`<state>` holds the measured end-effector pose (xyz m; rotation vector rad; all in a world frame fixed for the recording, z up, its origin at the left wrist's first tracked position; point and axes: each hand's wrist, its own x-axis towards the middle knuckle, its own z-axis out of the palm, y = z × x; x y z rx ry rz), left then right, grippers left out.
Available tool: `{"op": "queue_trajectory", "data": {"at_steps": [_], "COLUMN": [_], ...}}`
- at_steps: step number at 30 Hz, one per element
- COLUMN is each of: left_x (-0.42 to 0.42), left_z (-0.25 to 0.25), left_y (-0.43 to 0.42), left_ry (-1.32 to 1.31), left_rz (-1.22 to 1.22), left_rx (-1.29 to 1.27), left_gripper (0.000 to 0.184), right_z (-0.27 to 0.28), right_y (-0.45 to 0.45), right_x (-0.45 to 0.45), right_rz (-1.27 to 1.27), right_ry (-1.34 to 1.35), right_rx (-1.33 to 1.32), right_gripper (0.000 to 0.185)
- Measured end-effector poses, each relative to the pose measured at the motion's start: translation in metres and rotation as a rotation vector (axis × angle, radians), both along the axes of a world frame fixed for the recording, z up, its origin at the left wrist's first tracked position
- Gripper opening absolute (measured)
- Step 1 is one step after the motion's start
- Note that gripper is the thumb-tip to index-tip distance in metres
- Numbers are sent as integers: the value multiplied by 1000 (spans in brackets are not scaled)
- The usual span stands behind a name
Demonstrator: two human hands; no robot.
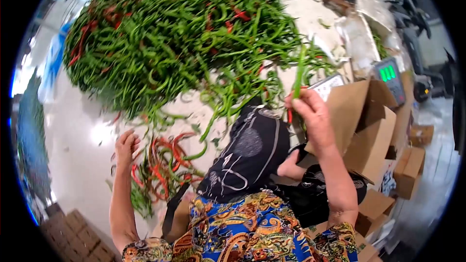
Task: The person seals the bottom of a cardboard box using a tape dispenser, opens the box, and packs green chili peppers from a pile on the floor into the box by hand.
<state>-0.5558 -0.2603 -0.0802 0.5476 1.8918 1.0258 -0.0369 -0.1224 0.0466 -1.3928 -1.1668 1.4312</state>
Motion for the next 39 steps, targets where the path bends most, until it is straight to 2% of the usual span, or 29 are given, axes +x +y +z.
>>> {"op": "queue_trajectory", "data": {"at_steps": [5, 6, 10, 12, 14, 17, 20, 26, 28, 29, 30, 31, 32, 34, 36, 39], "left_x": [179, 210, 306, 328, 343, 356, 366, 403, 421, 433, 444, 456, 471, 498, 527, 574], "left_z": [97, 112, 148, 158, 163, 157, 158, 172, 185, 194, 205, 214, 225, 242, 253, 258], "left_y": [144, 159, 184, 194, 199, 201, 205, 212, 216, 219, 222, 229, 232, 242, 249, 240], "left_ry": [-136, -142, -459, -401, -463, -502, -526, -416, -466, -503, -535, -593, -553, -398, -431, -290], "left_rz": [-560, -669, -968, -1029, -1013, -1103, -1089, -1094, -1101, -1094, -1081, -1101, -1087, -1137, -1176, -1248], "left_rx": [197, 227, 417, 344, 335, 459, 422, 465, 525, 538, 550, 577, 641, 797, 857, 929], "left_gripper": [42, 44, 43, 27, 24, 27, 27, 19, 20, 20, 21, 22, 24, 26, 28, 29], "right_z": [27, 23, 22, 25, 27, 31, 40, 63, 71, 81, 83, 86, 89, 100, 88, 71], "right_y": [-13, -15, -14, -19, -24, -33, -50, -80, -90, -93, -100, -108, -114, -125, -134, -142], "right_x": [-10, -11, -6, -1, 8, 25, 43, 94, 124, 134, 146, 159, 169, 185, 202, 214], "right_rz": [-1, -7, 28, 43, 15, -31, -11, -57, -186, -346, -528, -668, -800, -978, -1023, -1040], "right_ry": [-334, -443, -815, -953, -1065, -1148, -1137, -886, -992, -1007, -934, -738, -534, -407, -324, -243], "right_rx": [239, 390, 801, 864, 860, 841, 680, 499, 595, 536, 469, 421, 378, 414, 442, 418], "right_gripper": [18, 19, 24, 23, 25, 32, 32, 28, 25, 23, 21, 18, 16, 16, 16, 16]}}
